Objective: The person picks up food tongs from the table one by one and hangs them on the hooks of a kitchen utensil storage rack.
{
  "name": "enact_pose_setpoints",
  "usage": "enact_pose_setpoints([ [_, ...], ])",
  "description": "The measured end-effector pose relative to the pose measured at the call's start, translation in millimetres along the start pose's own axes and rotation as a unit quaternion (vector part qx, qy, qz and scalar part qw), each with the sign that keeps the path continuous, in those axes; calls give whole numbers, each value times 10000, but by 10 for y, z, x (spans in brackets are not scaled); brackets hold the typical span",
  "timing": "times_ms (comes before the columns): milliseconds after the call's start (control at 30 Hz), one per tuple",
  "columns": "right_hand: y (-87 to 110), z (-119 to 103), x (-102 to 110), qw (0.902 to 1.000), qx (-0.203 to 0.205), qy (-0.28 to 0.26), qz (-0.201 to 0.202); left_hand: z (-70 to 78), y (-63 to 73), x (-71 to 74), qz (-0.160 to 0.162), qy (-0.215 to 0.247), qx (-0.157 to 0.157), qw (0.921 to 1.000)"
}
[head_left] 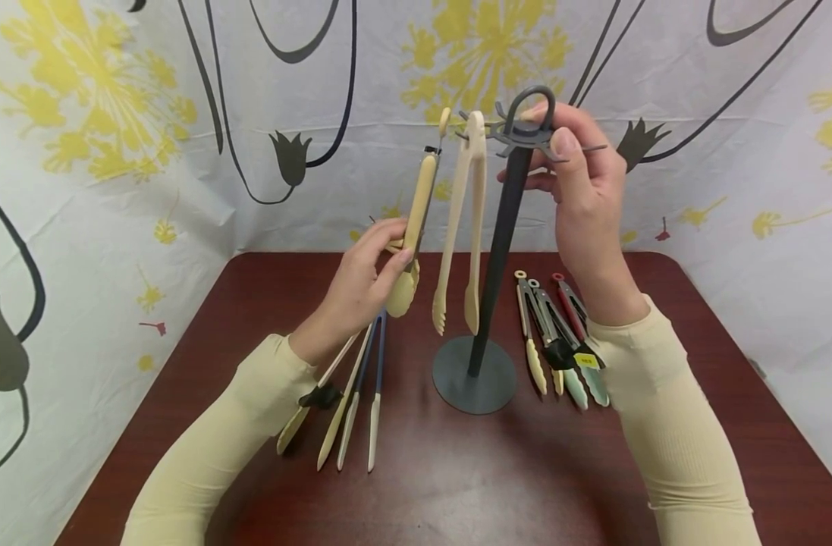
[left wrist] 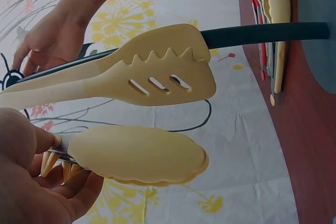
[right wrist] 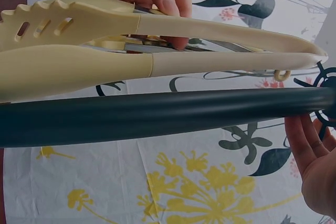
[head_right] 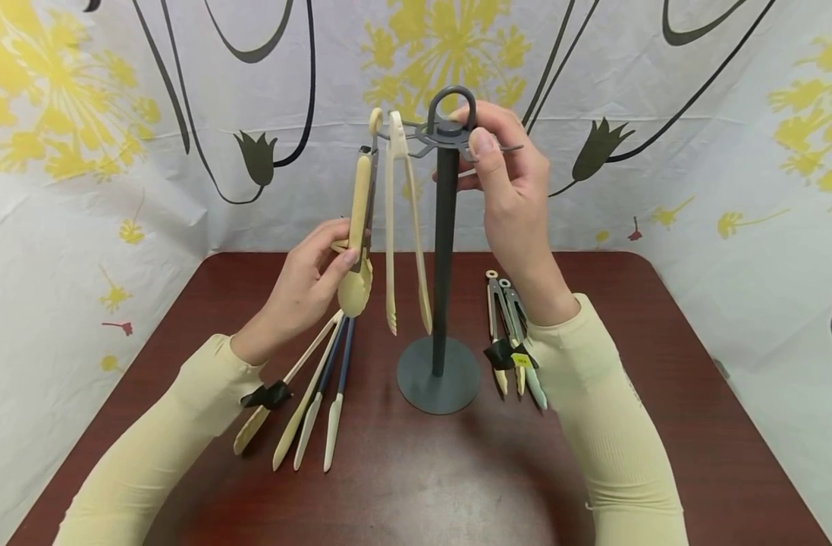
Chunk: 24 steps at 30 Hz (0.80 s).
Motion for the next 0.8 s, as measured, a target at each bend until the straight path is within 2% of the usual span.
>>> enact_pose_setpoints([
  [133,-3,-3,-8,10000,16,55,-17,24,-26,-9,3,-31,44,10000],
  [400,-7,-9,2,10000,-23,89,-5,72,-76,-21,-9,56,-80,10000],
  [800,6,-11,10,9999,25,112,-22,61,-115,-62,-157,231,60,9996],
])
Point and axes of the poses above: each hand's wrist, its own y-axis away from the middle knuckle, its own x-axis out of the back of the hand, z = x × y, the point moved 10 cm from there along -y, towards the middle knuckle, and after that the axes turned 15 degrees about y, right-handed, at the moved point
